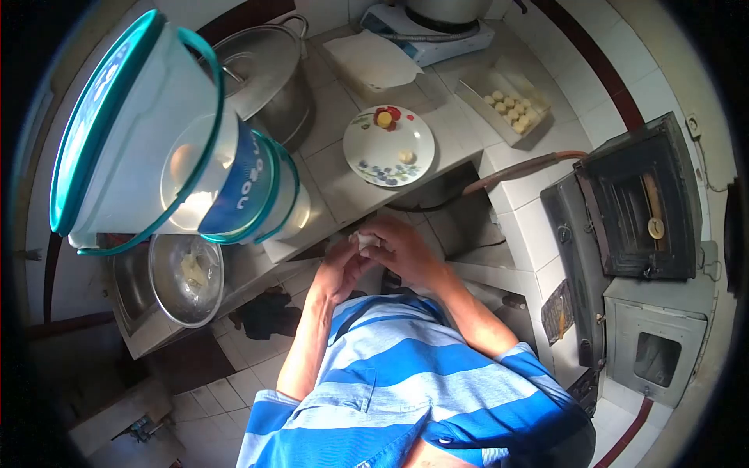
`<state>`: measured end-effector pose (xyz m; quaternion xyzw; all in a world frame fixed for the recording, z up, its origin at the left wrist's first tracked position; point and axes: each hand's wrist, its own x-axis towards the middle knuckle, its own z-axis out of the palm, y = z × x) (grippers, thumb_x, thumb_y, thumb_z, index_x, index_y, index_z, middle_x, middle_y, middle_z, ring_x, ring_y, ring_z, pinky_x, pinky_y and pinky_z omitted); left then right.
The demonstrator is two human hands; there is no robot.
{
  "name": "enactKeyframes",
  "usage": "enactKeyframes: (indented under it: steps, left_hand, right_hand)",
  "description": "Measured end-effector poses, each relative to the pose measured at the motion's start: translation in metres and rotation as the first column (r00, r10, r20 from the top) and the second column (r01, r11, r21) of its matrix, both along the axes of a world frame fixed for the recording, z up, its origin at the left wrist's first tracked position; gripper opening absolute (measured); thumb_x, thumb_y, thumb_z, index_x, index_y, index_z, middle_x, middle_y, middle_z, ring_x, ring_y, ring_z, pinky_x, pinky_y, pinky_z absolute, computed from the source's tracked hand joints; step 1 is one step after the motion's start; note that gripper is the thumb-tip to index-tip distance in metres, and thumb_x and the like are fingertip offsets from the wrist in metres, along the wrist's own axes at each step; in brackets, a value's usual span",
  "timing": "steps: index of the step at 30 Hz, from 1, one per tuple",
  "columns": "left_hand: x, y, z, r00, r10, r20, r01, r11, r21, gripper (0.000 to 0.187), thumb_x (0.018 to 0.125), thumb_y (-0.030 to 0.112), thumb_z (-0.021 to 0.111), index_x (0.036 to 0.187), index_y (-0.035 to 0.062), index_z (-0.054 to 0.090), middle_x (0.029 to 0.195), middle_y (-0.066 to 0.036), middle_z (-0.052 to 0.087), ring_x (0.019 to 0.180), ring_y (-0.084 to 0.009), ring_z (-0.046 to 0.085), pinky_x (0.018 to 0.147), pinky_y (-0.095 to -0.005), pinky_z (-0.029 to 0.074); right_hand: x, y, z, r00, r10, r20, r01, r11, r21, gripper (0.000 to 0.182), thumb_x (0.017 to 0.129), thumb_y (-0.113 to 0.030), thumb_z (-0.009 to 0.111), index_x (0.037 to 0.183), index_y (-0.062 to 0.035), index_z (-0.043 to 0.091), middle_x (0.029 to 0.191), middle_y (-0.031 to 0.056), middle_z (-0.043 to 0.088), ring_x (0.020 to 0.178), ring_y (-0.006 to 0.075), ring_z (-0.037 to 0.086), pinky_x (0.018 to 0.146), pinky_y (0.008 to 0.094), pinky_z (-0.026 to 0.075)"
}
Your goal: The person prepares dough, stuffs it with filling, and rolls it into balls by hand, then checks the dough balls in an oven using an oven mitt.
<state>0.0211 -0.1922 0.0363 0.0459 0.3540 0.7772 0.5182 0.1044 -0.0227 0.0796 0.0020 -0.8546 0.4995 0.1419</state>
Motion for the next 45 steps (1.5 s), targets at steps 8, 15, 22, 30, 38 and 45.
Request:
enactKeyframes:
  steps: [8, 15, 22, 30, 38, 45]
  left_hand:
    - [-0.027, 0.053, 0.004, 1.0, 0.0, -0.028, -0.003, 0.995, -0.098, 0.037, 0.098, 0.023, 0.069, 0.128, 0.0029, 0.059, 0.124, -0.008, 0.065, 0.117, -0.0219, 0.064, 0.106, -0.0396, 0.053]
    - [-0.067, 0.087, 0.0, 0.991, -0.059, -0.123, 0.048, 0.995, -0.091, 0.037, 0.098, 0.021, 0.071, 0.126, -0.0002, 0.059, 0.121, -0.01, 0.067, 0.111, -0.0197, 0.068, 0.1, -0.0365, 0.057]
    - [-0.096, 0.099, 0.01, 0.994, -0.029, -0.101, 0.019, 0.995, -0.101, 0.025, 0.099, 0.014, 0.069, 0.119, 0.001, 0.064, 0.118, -0.011, 0.068, 0.112, -0.0221, 0.068, 0.1, -0.0404, 0.057]
    - [-0.109, 0.116, -0.002, 0.985, 0.07, -0.16, -0.083, 0.994, -0.075, 0.013, 0.098, 0.015, 0.068, 0.105, 0.004, 0.064, 0.108, -0.008, 0.069, 0.101, -0.0207, 0.068, 0.094, -0.0375, 0.056]
    - [-0.111, 0.14, 0.008, 0.936, 0.015, -0.351, -0.072, 0.986, -0.15, 0.019, 0.093, 0.006, 0.075, 0.11, -0.0006, 0.069, 0.102, -0.007, 0.072, 0.09, -0.0136, 0.068, 0.081, -0.0289, 0.056]
    - [-0.103, 0.162, 0.008, 0.76, -0.015, -0.65, -0.245, 0.92, -0.307, 0.016, 0.092, 0.011, 0.075, 0.102, -0.002, 0.073, 0.095, -0.005, 0.073, 0.088, -0.0099, 0.065, 0.08, -0.0269, 0.053]
  right_hand:
    - [-0.006, 0.072, 0.017, 0.988, -0.14, 0.062, 0.14, 0.99, 0.003, 0.03, 0.085, -0.01, 0.076, 0.114, -0.0027, 0.07, 0.115, 0.0143, 0.069, 0.109, 0.0336, 0.067, 0.094, 0.0411, 0.053]
    - [-0.041, 0.091, 0.013, 0.993, -0.111, 0.025, 0.107, 0.985, 0.133, 0.02, 0.089, -0.012, 0.076, 0.106, -0.0028, 0.073, 0.112, 0.0122, 0.069, 0.106, 0.0292, 0.068, 0.091, 0.0379, 0.053]
    - [-0.07, 0.107, 0.008, 0.994, -0.099, 0.047, 0.091, 0.984, 0.156, 0.019, 0.093, -0.019, 0.074, 0.101, -0.0016, 0.072, 0.112, 0.0136, 0.068, 0.106, 0.0276, 0.067, 0.091, 0.0379, 0.053]
    - [-0.093, 0.125, 0.003, 0.982, -0.073, 0.173, 0.092, 0.991, -0.101, 0.022, 0.094, -0.023, 0.073, 0.102, -0.0019, 0.073, 0.111, 0.0141, 0.068, 0.107, 0.0267, 0.066, 0.09, 0.038, 0.053]
    - [-0.101, 0.166, -0.005, 0.938, 0.055, 0.342, 0.039, 0.965, -0.261, 0.023, 0.097, -0.026, 0.069, 0.103, -0.0036, 0.072, 0.127, 0.0109, 0.065, 0.113, 0.0209, 0.063, 0.092, 0.0381, 0.05]
    - [-0.109, 0.191, -0.013, 0.925, 0.142, 0.353, -0.018, 0.943, -0.332, 0.024, 0.098, -0.025, 0.069, 0.102, -0.002, 0.072, 0.127, 0.0115, 0.064, 0.114, 0.0209, 0.062, 0.095, 0.037, 0.048]
